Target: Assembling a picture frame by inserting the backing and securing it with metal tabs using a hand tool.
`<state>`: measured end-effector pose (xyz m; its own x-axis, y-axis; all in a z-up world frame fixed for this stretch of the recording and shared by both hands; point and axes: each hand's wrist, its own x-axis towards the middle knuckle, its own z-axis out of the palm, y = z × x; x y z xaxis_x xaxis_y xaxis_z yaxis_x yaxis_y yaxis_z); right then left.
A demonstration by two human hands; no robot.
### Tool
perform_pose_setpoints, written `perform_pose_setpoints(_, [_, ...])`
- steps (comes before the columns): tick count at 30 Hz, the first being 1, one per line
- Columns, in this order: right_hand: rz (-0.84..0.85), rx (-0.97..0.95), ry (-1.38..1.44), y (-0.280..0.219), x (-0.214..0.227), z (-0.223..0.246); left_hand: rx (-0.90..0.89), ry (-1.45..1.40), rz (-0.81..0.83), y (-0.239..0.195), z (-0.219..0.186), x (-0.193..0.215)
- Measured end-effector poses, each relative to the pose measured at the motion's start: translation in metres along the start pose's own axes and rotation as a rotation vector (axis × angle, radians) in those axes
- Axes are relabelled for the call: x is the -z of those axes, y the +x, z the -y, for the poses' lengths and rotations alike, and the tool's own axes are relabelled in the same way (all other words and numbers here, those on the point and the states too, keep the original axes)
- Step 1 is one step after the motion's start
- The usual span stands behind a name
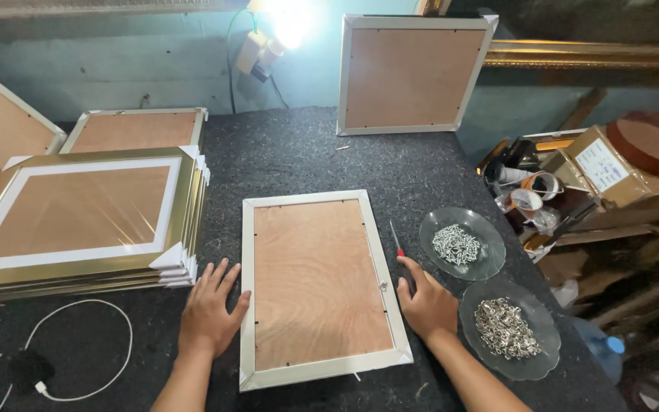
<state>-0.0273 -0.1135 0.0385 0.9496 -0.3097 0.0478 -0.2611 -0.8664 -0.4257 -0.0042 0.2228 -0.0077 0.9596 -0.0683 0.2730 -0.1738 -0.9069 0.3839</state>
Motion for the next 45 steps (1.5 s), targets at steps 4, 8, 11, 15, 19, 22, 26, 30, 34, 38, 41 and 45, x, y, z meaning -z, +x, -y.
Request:
perform_pose_setpoints(4, [0.015, -0.029, -0.005, -0.004, 0.002, -0.001, 0.039, 0.003, -0.010, -0.003, 0.001, -0.003])
perform_pose_setpoints(8, [-0.001, -0.013, 0.013, -0.003, 0.002, -0.003, 0.050, 0.008, -0.030, -0.003, 0.001, -0.005])
perform_pose_setpoints(11, [-0.013, 0.001, 0.042, -0.005, 0.001, -0.004, 0.048, -0.002, -0.045, -0.003, 0.002, -0.005])
perform_pose_setpoints(15, [-0.036, 0.025, 0.061, -0.004, -0.001, -0.007, 0.044, -0.025, -0.071, -0.003, 0.001, -0.003])
perform_pose_setpoints(19, [-0.063, 0.053, 0.064, -0.005, -0.007, -0.012, 0.023, -0.043, -0.074, -0.008, 0.003, -0.007])
perform_pose_setpoints(22, [-0.096, 0.059, 0.071, -0.003, -0.006, -0.013, 0.069, -0.108, -0.114, -0.008, -0.014, -0.015])
perform_pose_setpoints(26, [-0.073, 0.060, 0.063, -0.003, -0.004, -0.009, -0.026, -0.196, -0.260, -0.016, -0.089, -0.016])
perform_pose_setpoints(30, [-0.086, 0.096, 0.060, -0.001, -0.007, -0.013, -0.381, -0.087, -0.048, -0.017, -0.164, -0.033])
perform_pose_setpoints(34, [-0.085, 0.084, 0.055, -0.001, -0.004, -0.010, -0.407, 0.038, 0.138, -0.009, -0.191, -0.046])
perform_pose_setpoints(38, [-0.110, 0.093, 0.057, -0.001, -0.007, -0.011, -0.467, 0.272, -0.001, -0.010, -0.195, -0.058])
perform_pose_setpoints(41, [-0.109, 0.097, 0.048, 0.001, -0.005, -0.012, -0.440, 0.278, 0.066, -0.002, -0.205, -0.053])
perform_pose_setpoints(45, [-0.130, 0.116, 0.036, 0.001, -0.008, -0.014, -0.373, 0.155, 0.159, 0.016, -0.221, -0.053])
